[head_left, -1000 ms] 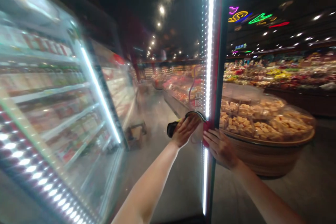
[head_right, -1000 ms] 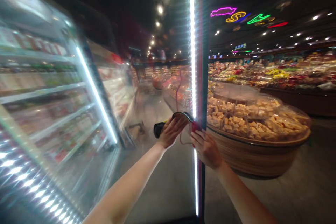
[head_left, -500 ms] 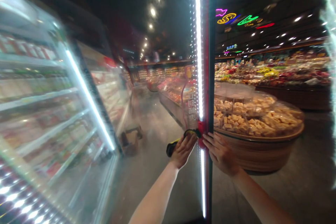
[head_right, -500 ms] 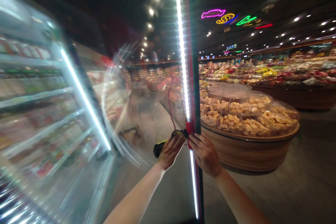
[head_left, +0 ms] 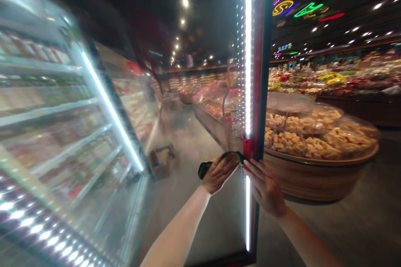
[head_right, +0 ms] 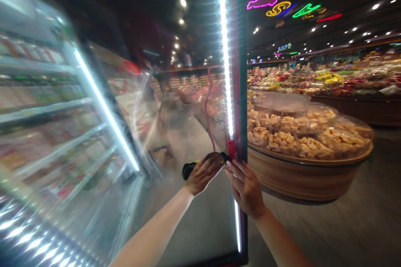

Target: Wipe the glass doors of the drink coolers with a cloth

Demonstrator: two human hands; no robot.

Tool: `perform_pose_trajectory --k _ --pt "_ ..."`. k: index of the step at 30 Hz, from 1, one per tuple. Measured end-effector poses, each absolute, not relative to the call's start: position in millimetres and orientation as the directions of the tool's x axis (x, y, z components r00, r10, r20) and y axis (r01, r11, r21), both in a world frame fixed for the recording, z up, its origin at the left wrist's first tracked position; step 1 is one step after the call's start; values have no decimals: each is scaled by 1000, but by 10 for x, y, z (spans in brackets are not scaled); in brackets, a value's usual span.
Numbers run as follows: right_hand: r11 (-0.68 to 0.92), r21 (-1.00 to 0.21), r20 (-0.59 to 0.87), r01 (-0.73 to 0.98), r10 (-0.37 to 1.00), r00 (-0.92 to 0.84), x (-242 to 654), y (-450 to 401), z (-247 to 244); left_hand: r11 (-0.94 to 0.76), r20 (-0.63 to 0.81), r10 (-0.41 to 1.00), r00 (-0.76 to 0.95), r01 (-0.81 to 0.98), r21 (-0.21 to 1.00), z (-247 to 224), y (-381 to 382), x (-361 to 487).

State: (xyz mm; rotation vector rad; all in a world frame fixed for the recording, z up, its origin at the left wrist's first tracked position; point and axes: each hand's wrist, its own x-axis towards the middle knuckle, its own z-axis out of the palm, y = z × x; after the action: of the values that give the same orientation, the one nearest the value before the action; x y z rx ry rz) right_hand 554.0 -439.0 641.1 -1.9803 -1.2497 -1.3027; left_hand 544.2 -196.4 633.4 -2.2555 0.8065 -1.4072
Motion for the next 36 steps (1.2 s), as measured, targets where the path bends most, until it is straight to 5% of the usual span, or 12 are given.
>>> perform_pose_trajectory --k 5,11,17,20,24,27,33,36 --pt "-422 137 840 896 529 121 5436 -4282 6342 -669 587 -743 321 -373 -643 6391 -1710 5360" --pt "-437 16 890 899 416 187 5329 -4031 6347 -944 859 -309 408 -23 -329 6480 -1212 5042" --pt "-446 -18 858 895 452 243 5038 -3710 6117 -650 518 -757 398 -383 -656 5827 -902 4750" --pt "-445 -21 844 895 472 255 4894 -3619 6017 -592 430 -799 419 -430 -682 6072 -635 4661" --pt "-459 -86 857 884 418 301 4734 -3485 5944 -833 656 -518 549 -150 -532 6479 -279 4470" --pt "-456 -134 865 880 379 328 4594 -3323 5908 -937 811 -291 507 20 -349 6297 -174 4333" --pt "-458 -142 857 878 387 340 4274 -2982 5779 -673 589 -738 329 -291 -680 5752 -152 4318" --pt "-467 -127 856 875 394 335 4173 -2851 5708 -692 590 -719 368 -304 -655 6016 67 4261"
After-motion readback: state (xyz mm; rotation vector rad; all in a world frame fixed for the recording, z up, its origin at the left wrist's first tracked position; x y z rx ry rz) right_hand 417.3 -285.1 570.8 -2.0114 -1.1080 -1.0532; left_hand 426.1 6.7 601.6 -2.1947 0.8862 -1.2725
